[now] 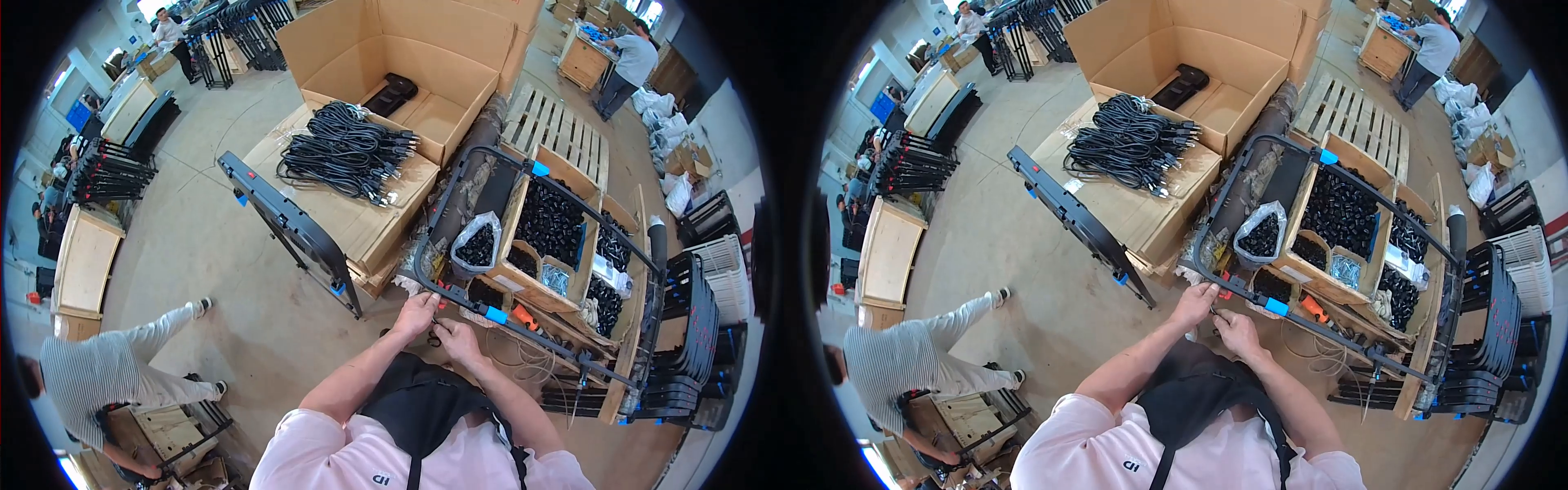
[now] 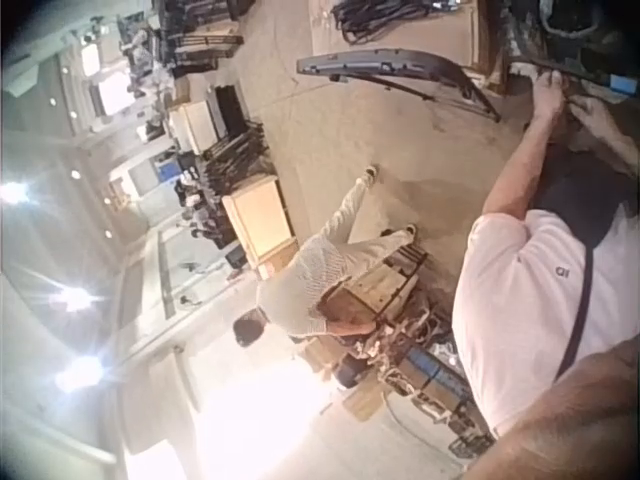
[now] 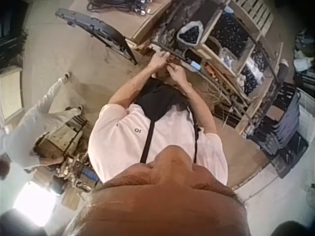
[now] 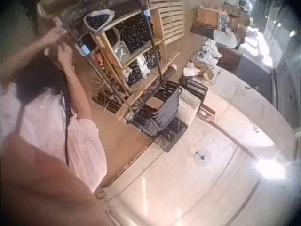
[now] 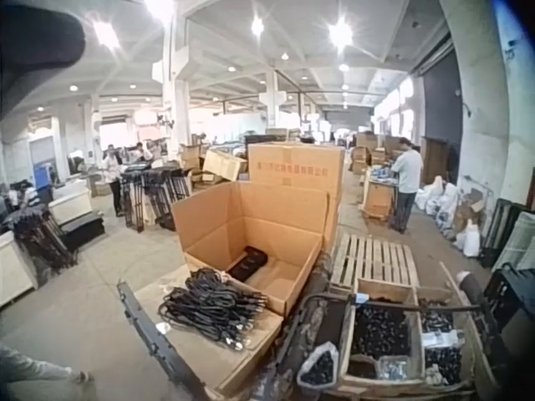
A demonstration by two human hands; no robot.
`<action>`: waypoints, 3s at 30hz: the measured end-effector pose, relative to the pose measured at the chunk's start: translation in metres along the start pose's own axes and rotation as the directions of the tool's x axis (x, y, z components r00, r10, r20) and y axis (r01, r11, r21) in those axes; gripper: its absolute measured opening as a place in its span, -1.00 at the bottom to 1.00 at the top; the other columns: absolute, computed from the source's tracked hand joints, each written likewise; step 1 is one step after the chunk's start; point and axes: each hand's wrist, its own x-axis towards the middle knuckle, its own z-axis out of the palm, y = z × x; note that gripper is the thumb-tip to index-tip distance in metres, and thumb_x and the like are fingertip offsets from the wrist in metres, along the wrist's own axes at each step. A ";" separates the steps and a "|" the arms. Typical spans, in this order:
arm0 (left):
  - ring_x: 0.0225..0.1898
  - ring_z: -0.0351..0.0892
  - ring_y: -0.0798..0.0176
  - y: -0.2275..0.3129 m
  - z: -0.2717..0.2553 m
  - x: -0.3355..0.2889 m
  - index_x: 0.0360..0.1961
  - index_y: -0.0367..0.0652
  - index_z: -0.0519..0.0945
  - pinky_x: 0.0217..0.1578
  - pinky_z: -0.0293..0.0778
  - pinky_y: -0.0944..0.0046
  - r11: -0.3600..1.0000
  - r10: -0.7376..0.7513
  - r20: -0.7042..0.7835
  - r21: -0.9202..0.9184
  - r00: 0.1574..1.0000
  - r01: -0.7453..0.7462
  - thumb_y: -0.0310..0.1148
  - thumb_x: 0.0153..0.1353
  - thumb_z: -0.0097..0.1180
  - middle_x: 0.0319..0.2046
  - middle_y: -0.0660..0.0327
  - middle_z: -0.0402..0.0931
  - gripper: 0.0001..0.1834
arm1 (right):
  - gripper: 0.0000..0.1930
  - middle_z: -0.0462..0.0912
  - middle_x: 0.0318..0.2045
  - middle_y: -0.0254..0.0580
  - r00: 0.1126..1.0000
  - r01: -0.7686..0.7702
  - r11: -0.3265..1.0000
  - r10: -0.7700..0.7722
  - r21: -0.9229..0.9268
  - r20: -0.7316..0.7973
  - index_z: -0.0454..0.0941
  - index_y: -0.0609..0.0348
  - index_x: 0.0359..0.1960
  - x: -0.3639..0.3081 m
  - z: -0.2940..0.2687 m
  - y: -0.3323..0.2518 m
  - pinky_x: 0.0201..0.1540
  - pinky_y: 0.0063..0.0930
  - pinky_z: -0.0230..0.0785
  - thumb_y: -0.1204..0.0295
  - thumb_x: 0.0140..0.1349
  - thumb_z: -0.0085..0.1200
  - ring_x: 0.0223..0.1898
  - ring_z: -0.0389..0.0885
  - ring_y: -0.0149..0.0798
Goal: Assembling components and wiring for a leaf blower in a manufacturing setting.
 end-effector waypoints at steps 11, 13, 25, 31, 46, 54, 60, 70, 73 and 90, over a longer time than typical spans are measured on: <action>-0.15 0.71 0.09 -0.002 0.000 0.011 -0.05 -0.25 0.70 -0.03 0.59 0.08 0.994 -0.007 0.190 0.110 0.982 -0.015 -0.13 0.54 -0.05 -0.22 0.05 0.74 -0.59 | -0.72 0.60 -0.54 -0.33 0.991 0.024 0.966 0.011 0.257 -0.135 0.71 0.31 -0.02 -0.002 0.003 -0.013 -0.45 -0.49 0.33 0.35 0.47 0.08 -0.52 0.49 -0.51; -0.14 0.67 0.18 0.003 -0.008 0.005 0.06 -0.25 0.64 -0.07 0.58 0.13 0.991 -0.032 0.200 0.133 0.979 0.005 -0.06 0.57 -0.05 -0.16 0.07 0.72 -0.55 | -0.73 0.59 -0.54 -0.37 0.993 -0.021 0.941 0.060 0.338 -0.105 0.71 0.30 -0.01 0.001 0.009 -0.009 -0.46 -0.51 0.32 0.36 0.48 0.07 -0.53 0.47 -0.53; 0.12 0.53 0.18 -0.067 -0.023 -0.008 0.40 -0.25 0.36 0.17 0.47 0.13 0.969 -0.103 0.345 -0.176 0.933 0.173 0.27 0.52 -0.06 0.16 0.10 0.53 -0.21 | -0.74 0.67 -0.45 -0.27 0.980 -0.132 0.781 0.195 0.611 -0.038 0.64 0.34 -0.11 0.034 0.011 -0.015 -0.41 -0.54 0.48 0.39 0.56 -0.04 -0.47 0.62 -0.43; 0.27 0.52 0.13 -0.069 -0.034 -0.010 0.39 -0.14 0.41 0.28 0.40 0.12 0.969 0.049 0.645 0.155 0.762 -0.194 0.14 0.55 -0.05 0.19 0.03 0.57 -0.35 | -0.72 0.74 -0.40 -0.17 0.966 -0.213 0.796 0.259 0.566 -0.002 0.64 0.39 -0.13 0.041 0.011 -0.012 -0.30 -0.47 0.52 0.40 0.56 -0.05 -0.43 0.67 -0.35; -0.40 0.45 0.36 -0.098 -0.034 -0.012 -0.16 -0.12 0.54 -0.36 0.42 0.23 1.000 -0.008 0.408 -0.013 0.913 0.015 0.12 0.54 0.02 -0.43 0.33 0.46 -0.53 | -0.46 0.81 -0.12 0.06 0.940 -0.314 0.826 0.338 -0.467 -0.034 0.76 0.16 0.03 0.095 -0.085 -0.054 0.15 -0.18 0.48 -0.08 0.36 0.15 -0.04 0.77 -0.06; -0.38 0.53 0.35 -0.096 -0.039 -0.026 -0.20 -0.15 0.58 -0.34 0.47 0.20 0.994 -0.097 0.292 -0.024 0.952 0.108 0.18 0.53 -0.02 -0.41 0.29 0.58 -0.46 | -0.72 0.71 -0.43 -0.28 0.958 -0.167 0.985 0.173 -0.048 0.229 0.79 0.30 -0.19 0.100 -0.075 -0.079 -0.31 -0.44 0.44 0.30 0.35 0.21 -0.43 0.58 -0.42; -0.41 0.55 0.39 -0.077 -0.039 -0.031 -0.17 -0.14 0.57 -0.34 0.50 0.22 0.996 -0.077 0.298 -0.026 0.951 0.089 0.07 0.54 0.03 -0.44 0.32 0.61 -0.55 | -0.70 0.68 -0.50 -0.22 0.980 -0.186 0.968 0.170 0.168 0.106 0.74 0.32 -0.31 0.118 -0.064 -0.017 -0.31 -0.33 0.46 0.25 0.28 0.25 -0.43 0.62 -0.35; -0.34 0.59 0.33 -0.086 -0.042 -0.054 -0.10 -0.17 0.58 -0.28 0.54 0.18 0.996 -0.086 0.069 0.024 0.994 0.084 0.01 0.53 0.06 -0.36 0.22 0.63 -0.59 | -0.72 0.69 -0.28 0.14 0.897 0.419 0.827 -0.314 -0.375 0.311 0.70 0.33 -0.27 0.119 -0.087 -0.047 0.00 -0.03 0.51 0.31 0.29 0.11 -0.15 0.67 0.21; -0.37 0.56 0.35 -0.083 -0.039 -0.054 -0.11 -0.16 0.59 -0.31 0.52 0.22 0.998 -0.064 0.092 -0.011 0.994 0.065 0.00 0.52 0.07 -0.39 0.25 0.60 -0.61 | -0.70 0.70 -0.22 0.23 0.928 0.365 0.850 -0.301 -0.379 0.218 0.69 0.34 -0.25 0.131 -0.074 -0.027 0.06 0.03 0.49 0.31 0.34 0.05 -0.09 0.66 0.29; -0.38 0.50 0.42 -0.067 -0.046 -0.065 -0.12 -0.16 0.60 -0.32 0.47 0.30 0.997 -0.077 0.067 -0.019 0.995 0.078 -0.08 0.53 0.10 -0.42 0.31 0.55 -0.67 | -0.75 0.65 -0.22 0.10 0.831 0.521 0.822 -0.428 -0.229 0.355 0.68 0.29 -0.26 0.122 -0.095 -0.049 -0.01 -0.05 0.50 0.31 0.34 0.14 -0.11 0.66 0.18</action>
